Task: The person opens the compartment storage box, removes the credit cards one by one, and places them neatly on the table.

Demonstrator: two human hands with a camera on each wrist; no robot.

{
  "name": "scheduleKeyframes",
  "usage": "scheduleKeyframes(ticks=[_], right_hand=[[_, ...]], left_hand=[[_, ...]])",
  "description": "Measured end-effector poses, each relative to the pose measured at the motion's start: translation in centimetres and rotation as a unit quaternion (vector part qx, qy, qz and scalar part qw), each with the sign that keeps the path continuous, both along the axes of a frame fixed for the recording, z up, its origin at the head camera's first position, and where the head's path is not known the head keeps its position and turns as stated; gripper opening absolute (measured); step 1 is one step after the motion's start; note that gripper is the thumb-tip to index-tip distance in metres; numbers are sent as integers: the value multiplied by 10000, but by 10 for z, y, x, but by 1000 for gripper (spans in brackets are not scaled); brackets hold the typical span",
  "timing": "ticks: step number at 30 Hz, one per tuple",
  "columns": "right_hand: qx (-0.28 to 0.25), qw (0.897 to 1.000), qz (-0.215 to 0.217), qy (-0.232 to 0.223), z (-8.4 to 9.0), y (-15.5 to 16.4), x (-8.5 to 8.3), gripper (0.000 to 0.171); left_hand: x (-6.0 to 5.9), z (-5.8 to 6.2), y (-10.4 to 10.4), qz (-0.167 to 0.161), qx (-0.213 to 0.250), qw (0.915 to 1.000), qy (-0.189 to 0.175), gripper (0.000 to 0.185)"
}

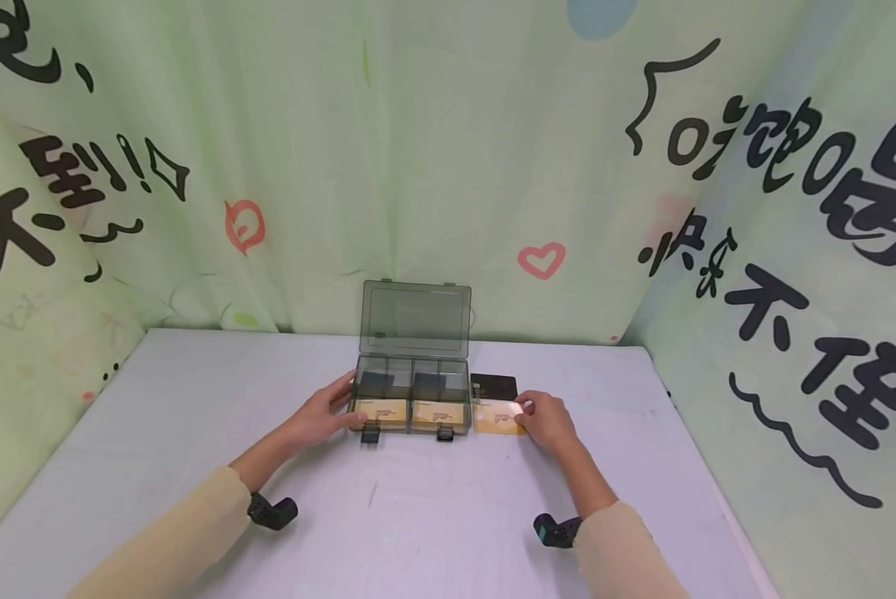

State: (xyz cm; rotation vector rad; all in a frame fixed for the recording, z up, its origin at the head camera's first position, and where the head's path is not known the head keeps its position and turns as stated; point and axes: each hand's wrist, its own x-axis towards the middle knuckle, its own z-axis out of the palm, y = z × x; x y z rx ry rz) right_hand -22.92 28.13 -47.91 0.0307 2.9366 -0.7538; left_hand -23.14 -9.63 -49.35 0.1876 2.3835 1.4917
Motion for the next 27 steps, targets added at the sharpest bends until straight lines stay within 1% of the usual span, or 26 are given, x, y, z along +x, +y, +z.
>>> scheduleKeyframes(ticks=[6,11,19,23,27], right_hand=[[127,9996,57,266,-1,-2,0,23],[-26,9989,-19,466,-4,-1,-1,18],[-353,9987,-163,324,-3,0,3,26],[-575,9976,-229,326,-2,2,3,31],[-748,9962,-205,397,-1,3,4,33]], left_hand=[[0,0,1,-6,11,10000,-3,87],[-1,-1,0,-10,12,10000,22,88],[0,-1,0,-6,60,10000,-1,87],[0,-1,1,22,24,10000,3,86],[0,0,1,60,12,10000,-5,87]])
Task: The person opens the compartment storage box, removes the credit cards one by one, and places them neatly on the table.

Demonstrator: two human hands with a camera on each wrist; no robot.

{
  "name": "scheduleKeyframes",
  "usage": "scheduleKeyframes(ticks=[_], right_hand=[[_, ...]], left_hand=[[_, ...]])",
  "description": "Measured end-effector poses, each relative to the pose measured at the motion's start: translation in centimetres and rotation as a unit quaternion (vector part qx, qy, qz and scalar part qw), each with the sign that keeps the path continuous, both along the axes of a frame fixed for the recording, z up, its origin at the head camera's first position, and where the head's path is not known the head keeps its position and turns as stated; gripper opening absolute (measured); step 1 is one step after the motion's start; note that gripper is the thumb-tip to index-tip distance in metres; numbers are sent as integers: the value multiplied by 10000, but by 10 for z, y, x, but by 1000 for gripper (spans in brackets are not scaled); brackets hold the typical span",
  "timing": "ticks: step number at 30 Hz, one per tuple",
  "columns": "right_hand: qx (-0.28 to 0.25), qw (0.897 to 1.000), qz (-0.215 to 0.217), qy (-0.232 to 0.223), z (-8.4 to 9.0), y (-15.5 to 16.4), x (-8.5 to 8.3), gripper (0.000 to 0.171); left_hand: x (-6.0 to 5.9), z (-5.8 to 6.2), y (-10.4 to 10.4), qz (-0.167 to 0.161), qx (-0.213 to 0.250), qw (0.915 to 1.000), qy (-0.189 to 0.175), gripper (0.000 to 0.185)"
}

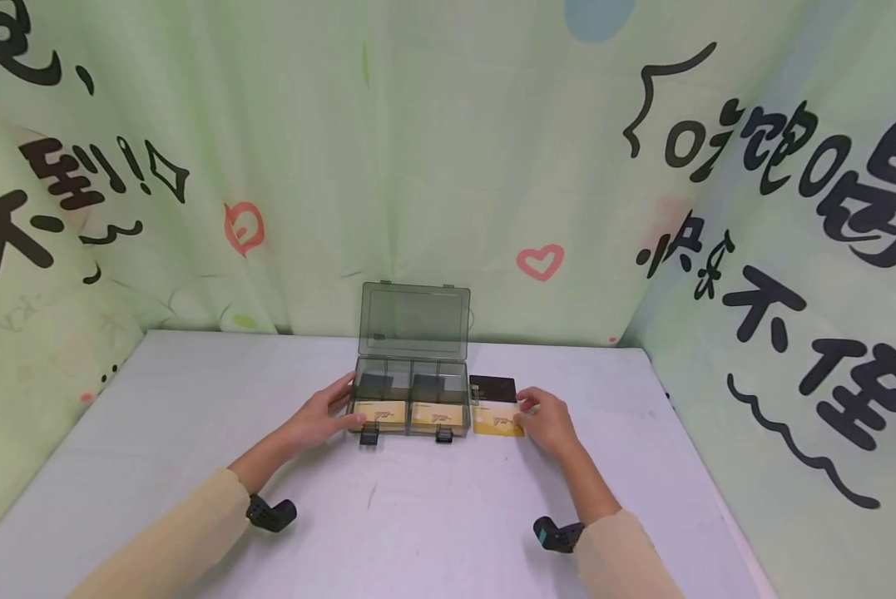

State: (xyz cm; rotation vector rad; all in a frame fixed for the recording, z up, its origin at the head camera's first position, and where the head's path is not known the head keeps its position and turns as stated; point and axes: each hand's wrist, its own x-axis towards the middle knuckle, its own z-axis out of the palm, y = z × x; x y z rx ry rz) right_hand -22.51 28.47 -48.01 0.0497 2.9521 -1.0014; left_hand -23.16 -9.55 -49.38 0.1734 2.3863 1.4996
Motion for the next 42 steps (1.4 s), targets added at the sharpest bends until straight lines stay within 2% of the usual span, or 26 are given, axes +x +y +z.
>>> scheduleKeyframes(ticks=[7,31,42], right_hand=[[-214,9997,-38,137,2,0,3,34],[-776,9970,1,-3,20,-24,3,35],[-929,9956,134,81,25,-38,3,34]], left_hand=[[0,2,2,-42,26,10000,-26,86],[-2,-1,0,-92,5,9999,54,88],[-1,1,0,108,65,9999,35,87]])
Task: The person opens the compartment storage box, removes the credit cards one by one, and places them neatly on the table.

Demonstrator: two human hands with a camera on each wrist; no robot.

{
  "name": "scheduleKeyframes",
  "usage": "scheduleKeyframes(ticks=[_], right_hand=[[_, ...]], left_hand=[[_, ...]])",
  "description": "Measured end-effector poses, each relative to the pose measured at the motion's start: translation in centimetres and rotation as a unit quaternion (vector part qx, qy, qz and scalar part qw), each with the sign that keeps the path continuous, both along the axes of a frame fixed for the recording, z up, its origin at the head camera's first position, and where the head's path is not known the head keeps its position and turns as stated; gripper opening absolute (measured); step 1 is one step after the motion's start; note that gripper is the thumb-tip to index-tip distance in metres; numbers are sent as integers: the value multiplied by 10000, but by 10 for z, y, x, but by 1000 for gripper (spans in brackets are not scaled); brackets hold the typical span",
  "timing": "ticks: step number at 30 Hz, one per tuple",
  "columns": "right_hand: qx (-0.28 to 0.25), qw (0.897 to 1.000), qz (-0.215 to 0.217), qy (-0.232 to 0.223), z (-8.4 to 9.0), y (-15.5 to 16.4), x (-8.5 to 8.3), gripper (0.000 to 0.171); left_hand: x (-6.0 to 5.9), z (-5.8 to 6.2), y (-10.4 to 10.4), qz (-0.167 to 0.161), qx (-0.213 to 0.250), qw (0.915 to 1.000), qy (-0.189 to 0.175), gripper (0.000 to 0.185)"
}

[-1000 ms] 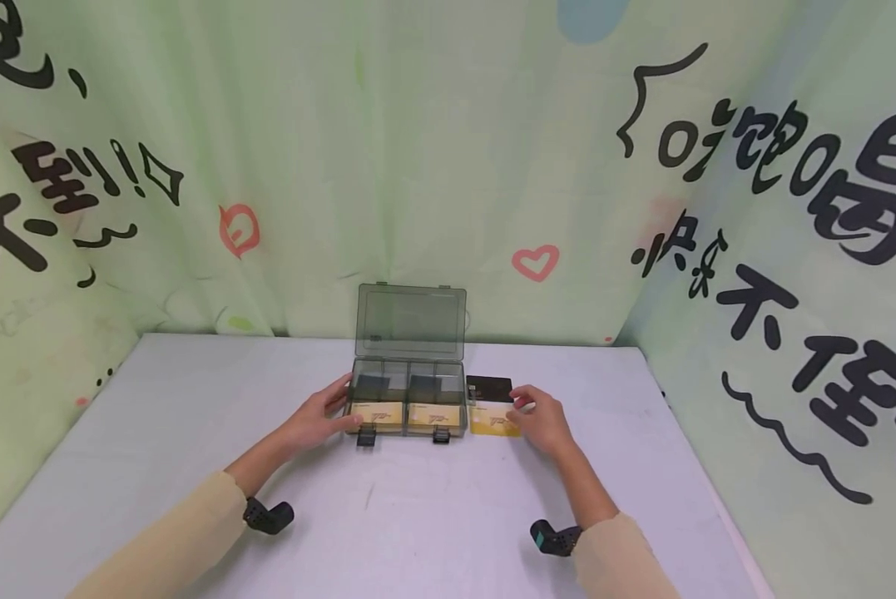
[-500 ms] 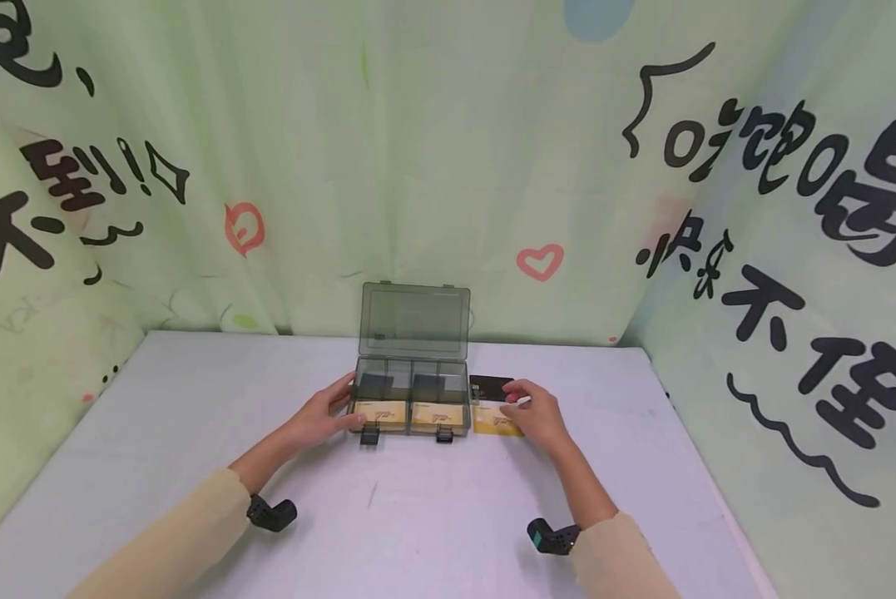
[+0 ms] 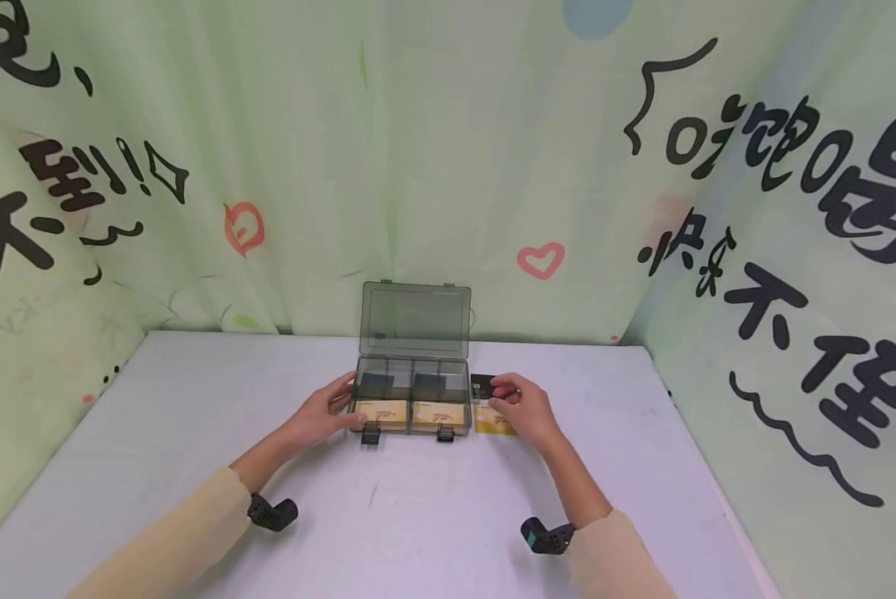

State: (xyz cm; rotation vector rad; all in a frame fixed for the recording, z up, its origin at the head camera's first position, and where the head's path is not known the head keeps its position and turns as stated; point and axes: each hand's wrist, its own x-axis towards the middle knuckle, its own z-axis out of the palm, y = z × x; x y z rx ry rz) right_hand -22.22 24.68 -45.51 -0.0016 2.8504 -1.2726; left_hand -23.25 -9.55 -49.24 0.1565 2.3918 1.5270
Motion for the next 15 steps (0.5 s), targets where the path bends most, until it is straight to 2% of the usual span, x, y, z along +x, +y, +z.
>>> scheduleKeyframes(ticks=[15], right_hand=[[-401,9982,404,207,7,-20,-3,33]], left_hand=[[-1,1,-2,48,58,10000,-45,86]])
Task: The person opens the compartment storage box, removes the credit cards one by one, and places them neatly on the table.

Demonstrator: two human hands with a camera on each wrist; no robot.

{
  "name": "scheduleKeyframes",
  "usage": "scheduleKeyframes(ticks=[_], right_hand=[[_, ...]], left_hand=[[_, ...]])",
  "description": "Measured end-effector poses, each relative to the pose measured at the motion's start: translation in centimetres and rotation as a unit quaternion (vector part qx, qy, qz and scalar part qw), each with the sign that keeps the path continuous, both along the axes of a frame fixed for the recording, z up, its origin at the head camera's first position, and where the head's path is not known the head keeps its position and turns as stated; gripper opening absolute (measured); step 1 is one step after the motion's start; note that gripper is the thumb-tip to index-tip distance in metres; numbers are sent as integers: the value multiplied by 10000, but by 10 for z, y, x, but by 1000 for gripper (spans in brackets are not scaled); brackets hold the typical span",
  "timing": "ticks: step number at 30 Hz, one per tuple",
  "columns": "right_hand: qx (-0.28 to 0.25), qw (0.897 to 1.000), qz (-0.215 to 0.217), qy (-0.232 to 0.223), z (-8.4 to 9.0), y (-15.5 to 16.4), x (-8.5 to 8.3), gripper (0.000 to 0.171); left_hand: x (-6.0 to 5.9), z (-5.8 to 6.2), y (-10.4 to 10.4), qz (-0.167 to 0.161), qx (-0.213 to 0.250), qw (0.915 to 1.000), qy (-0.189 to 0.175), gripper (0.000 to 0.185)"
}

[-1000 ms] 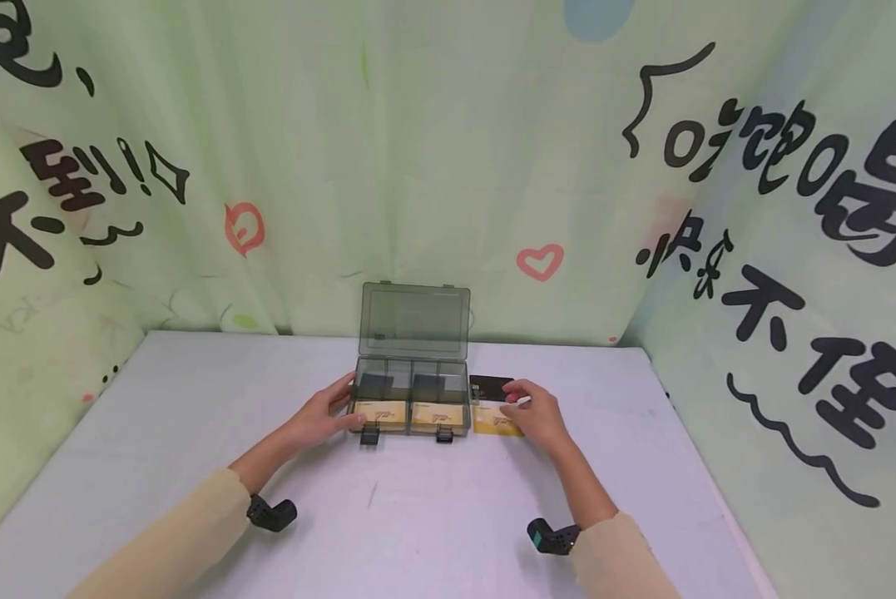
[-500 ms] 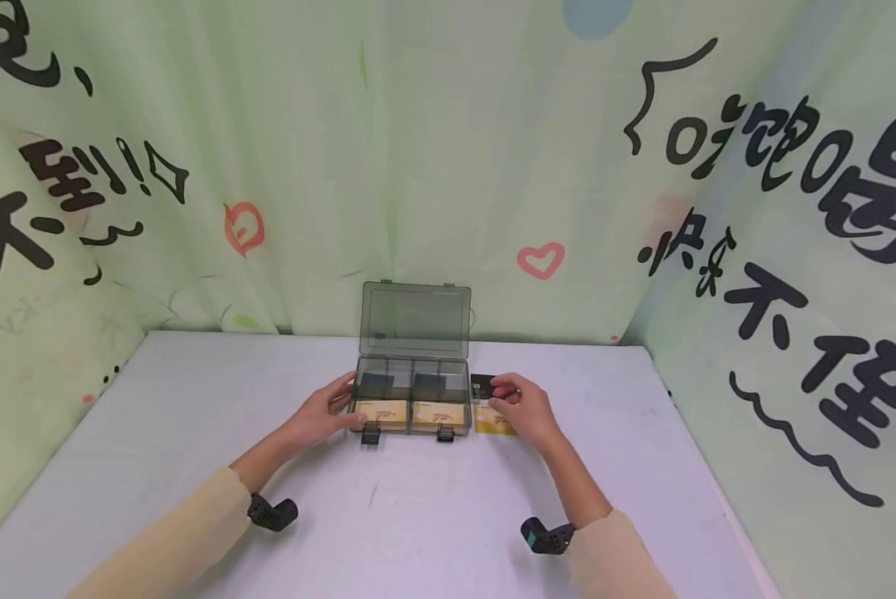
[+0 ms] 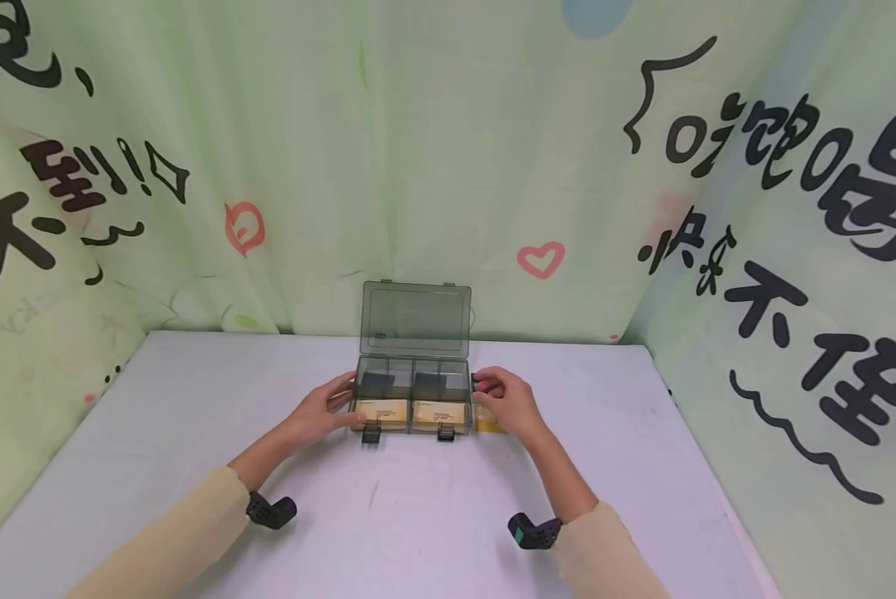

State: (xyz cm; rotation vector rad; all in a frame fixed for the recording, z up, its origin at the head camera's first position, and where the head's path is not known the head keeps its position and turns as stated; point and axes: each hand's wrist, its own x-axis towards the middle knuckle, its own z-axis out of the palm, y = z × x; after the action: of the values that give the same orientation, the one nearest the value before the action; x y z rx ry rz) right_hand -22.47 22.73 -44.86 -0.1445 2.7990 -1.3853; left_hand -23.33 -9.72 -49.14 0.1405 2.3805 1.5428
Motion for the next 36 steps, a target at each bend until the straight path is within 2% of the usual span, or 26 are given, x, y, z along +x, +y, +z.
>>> scheduleKeyframes(ticks=[18,27,36], right_hand=[[-102,9995,286,5,-2,-24,-1,35],[-102,9991,398,77,1,-32,0,34],[-162,9987,484,94,1,-41,-1,34]], left_hand=[[-1,2,-1,-48,-107,9999,40,91],[1,5,-2,-213,-90,9997,97,87],[-2,1,-1,-256,-148,9995,123,87]])
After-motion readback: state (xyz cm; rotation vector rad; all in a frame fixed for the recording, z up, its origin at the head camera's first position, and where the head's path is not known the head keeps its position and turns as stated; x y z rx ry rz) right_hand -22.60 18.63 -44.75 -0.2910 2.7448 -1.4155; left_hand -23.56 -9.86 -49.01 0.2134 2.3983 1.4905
